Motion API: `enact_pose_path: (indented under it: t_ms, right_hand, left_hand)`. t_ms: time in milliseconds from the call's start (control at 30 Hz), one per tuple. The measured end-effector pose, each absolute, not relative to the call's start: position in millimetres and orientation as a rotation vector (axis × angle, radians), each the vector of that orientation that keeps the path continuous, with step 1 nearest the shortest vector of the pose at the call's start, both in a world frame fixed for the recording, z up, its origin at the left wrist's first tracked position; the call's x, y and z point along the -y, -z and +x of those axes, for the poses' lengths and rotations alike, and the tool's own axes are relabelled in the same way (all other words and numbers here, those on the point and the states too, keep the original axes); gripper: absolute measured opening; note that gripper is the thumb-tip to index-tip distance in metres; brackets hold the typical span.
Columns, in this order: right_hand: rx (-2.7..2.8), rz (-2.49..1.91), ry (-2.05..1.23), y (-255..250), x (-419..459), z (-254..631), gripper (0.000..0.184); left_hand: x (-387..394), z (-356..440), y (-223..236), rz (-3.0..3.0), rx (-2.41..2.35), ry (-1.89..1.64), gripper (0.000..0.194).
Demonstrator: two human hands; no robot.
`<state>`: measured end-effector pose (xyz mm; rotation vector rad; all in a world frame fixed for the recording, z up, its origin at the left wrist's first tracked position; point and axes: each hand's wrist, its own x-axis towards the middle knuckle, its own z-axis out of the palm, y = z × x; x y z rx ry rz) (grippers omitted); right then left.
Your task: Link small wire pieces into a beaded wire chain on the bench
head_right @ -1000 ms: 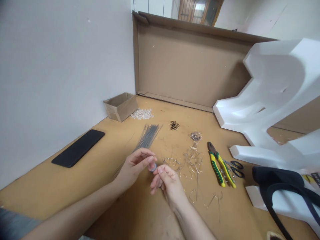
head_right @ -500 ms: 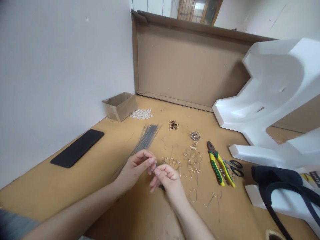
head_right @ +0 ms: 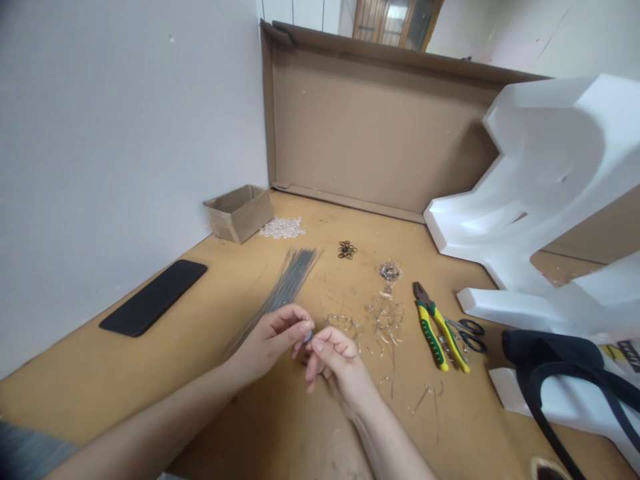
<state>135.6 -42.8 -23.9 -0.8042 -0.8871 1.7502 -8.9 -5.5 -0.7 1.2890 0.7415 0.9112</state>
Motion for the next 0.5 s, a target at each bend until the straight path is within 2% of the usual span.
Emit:
enact_pose_path:
  t_ms: [300,500]
  right_hand:
    - [0.803,-0.700,-1.846,24.2,42.1,135.1,0.020]
    - [0.813,-0.747,-1.838,25.4,41.1,134.8,0.024]
  left_hand:
    - [4.5,-7.3,4.9,1.210,-0.620,-0.827,0.025]
    - [3.4,-7.9,2.8,1.114,-0.658,-0.987,0.023]
